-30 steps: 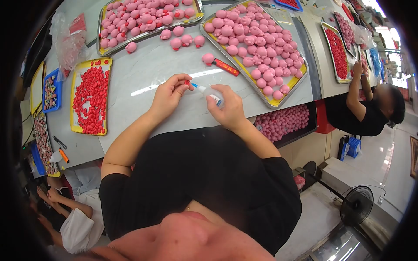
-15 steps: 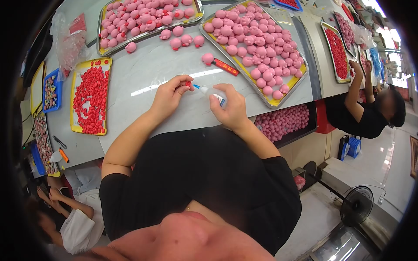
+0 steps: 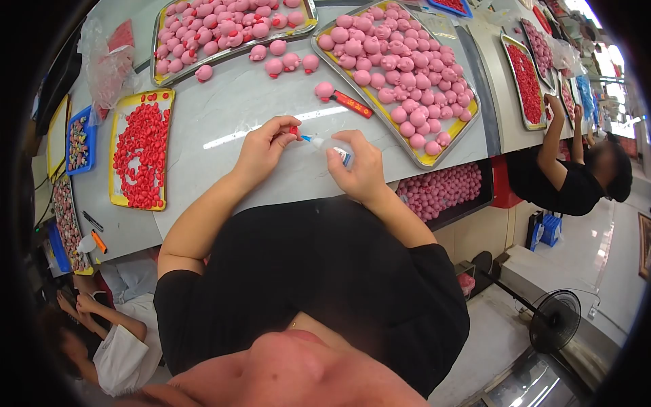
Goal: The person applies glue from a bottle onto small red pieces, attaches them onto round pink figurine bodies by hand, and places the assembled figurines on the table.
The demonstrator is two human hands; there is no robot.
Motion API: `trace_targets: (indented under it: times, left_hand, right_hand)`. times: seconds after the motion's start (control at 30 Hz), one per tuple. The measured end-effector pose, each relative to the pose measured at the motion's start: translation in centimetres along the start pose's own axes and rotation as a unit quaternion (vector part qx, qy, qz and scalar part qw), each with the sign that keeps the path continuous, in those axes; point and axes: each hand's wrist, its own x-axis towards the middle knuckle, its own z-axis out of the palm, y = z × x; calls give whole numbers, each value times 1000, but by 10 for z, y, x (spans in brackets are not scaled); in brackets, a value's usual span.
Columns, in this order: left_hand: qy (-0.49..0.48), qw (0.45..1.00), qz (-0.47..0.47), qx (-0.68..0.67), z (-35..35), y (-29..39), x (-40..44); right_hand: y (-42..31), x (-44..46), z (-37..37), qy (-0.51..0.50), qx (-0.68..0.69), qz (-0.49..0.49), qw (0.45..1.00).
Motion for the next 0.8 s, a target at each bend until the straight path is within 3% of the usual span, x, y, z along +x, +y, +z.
trace_targets:
  times: [0.37, 0.8]
  left_hand:
    - [-40, 992, -96, -76, -4, 8, 0]
    - [-41, 993, -91, -66, -4, 4, 1]
  right_hand:
    - [3, -1, 0, 6, 25, 28, 999]
    - [4, -2, 1, 34, 34, 33, 998]
